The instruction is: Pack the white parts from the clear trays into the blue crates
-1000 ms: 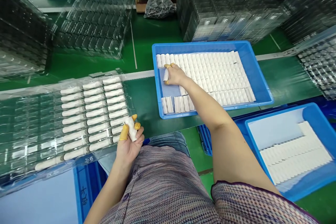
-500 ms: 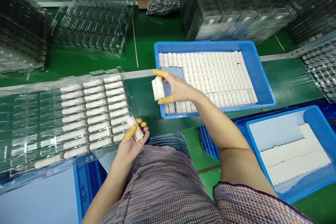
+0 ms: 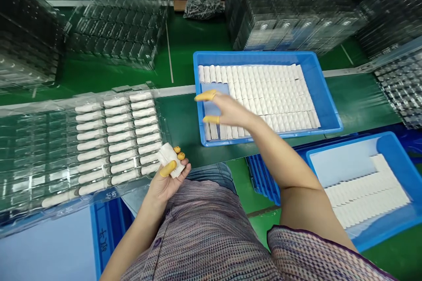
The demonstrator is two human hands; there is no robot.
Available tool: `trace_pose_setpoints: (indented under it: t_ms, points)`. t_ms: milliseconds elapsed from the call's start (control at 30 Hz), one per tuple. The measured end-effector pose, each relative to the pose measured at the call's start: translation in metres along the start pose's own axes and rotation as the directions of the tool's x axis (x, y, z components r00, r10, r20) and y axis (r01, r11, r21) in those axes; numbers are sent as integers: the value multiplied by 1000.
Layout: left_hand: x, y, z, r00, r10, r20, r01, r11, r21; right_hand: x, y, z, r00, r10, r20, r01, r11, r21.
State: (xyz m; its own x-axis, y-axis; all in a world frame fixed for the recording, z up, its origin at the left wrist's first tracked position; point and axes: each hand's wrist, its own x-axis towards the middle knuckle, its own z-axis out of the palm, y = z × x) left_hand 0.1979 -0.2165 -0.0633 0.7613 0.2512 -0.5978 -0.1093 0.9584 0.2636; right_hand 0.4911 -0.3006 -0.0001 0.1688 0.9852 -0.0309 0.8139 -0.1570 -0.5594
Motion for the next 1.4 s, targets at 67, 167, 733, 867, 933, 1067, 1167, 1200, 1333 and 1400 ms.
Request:
trace_pose_setpoints:
  t_ms: [67, 167, 733, 867, 933, 1067, 1167, 1200, 1333, 1400]
  points:
    - [0, 4, -3, 1000, 12, -16, -12, 1000, -12, -2, 39, -12, 974, 224, 32, -209, 943, -260]
    - [2, 7, -5, 1000, 2, -25, -3, 1000, -18, -6, 80, -13, 908, 360, 214, -231, 857, -460]
    - [3, 5, -6, 997, 46, -54, -45, 999, 26, 1, 51, 2, 983, 182, -25, -182, 983, 21]
    - [-1, 7, -2, 997, 78, -30, -76, 996, 55, -5, -38, 21, 976, -216, -2, 209, 941, 267]
    - [-3, 9, 0, 994, 110, 23, -111, 992, 62, -5, -72, 36, 928, -368, 62, 338, 899, 280]
    - [-7, 13, 1, 969, 217, 120, -236, 955, 177, 0, -100, 69, 873, -478, 98, 448, 864, 231]
    - [-10, 20, -5, 884, 440, 159, -467, 820, 330, 7, -101, 86, 876, -480, 49, 448, 846, 290]
    - [-12, 23, -8, 842, 515, 161, -532, 744, 404, 10, -101, 90, 887, -460, 22, 429, 843, 326]
    - [-21, 40, -25, 724, 673, 150, -578, 473, 665, 23, -109, 104, 917, -388, -92, 387, 810, 441]
    - [-26, 46, -34, 690, 706, 160, -581, 409, 704, 30, -117, 111, 898, -424, -121, 428, 774, 467]
